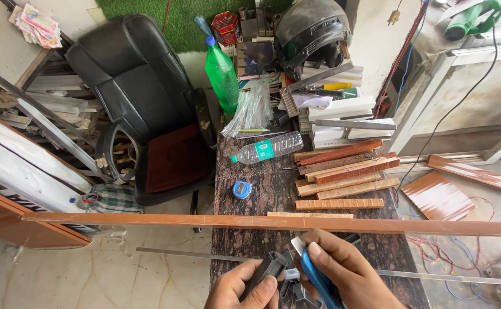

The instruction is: Measuring and cleaning a plastic corner joint for fabrication.

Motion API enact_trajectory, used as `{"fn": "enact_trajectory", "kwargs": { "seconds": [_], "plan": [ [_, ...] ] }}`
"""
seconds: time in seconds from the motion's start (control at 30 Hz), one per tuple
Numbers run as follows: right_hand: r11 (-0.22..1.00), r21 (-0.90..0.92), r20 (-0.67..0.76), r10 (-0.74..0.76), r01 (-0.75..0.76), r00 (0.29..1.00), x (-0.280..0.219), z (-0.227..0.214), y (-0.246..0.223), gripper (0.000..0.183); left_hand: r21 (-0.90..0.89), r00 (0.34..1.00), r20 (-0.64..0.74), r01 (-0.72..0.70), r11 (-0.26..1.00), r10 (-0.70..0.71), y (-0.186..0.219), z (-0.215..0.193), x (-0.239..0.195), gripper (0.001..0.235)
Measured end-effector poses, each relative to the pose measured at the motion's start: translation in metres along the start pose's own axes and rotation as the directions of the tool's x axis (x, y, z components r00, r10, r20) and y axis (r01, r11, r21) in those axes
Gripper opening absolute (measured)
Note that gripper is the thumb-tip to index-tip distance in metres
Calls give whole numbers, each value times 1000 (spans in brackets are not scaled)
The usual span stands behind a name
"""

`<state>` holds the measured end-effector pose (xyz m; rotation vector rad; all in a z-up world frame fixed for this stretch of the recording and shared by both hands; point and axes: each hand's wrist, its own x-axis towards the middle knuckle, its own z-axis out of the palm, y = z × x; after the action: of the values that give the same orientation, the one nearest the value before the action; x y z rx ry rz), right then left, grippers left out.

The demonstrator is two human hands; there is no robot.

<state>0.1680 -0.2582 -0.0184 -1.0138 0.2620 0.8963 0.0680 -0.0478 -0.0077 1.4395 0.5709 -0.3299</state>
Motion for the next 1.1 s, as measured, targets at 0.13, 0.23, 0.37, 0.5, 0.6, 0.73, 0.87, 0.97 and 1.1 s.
{"fn": "enact_trajectory", "kwargs": {
  "seconds": [0.13,0.23,0.37,0.5,0.6,0.73,0.87,0.97,1.1],
  "plan": [
    [895,-368,339,-122,251,933,7,0,-31,30,-91,974,223,-18,996,38,4,4,1,39],
    [739,-548,463,-124,393,878,2,12,-56,34,-193,992,121,47,980,-24,8,14,-11,36],
    [477,-664,586,-146,576,797,-5,22,-75,37,-212,991,-13,130,969,-136,25,14,-19,35],
    [544,-757,431,-1,362,902,-2,20,-71,37,-269,977,139,193,944,-160,34,9,-16,35],
    [439,-686,581,-149,580,800,-1,10,-64,40,-307,958,258,207,929,-128,34,12,-15,36],
    [148,-619,684,-382,771,622,-2,2,-55,37,-362,966,237,189,913,-106,34,16,-15,38],
    [346,-736,542,-212,581,813,2,2,-49,44,-420,940,331,222,880,-79,31,17,-11,39],
    [371,-642,586,-326,671,742,3,-2,-40,40,-382,916,389,255,888,-96,22,12,-7,41],
    [583,-546,597,-232,601,768,9,-10,-24,41,-406,896,437,278,870,-82,9,9,-1,43]
  ]
}}
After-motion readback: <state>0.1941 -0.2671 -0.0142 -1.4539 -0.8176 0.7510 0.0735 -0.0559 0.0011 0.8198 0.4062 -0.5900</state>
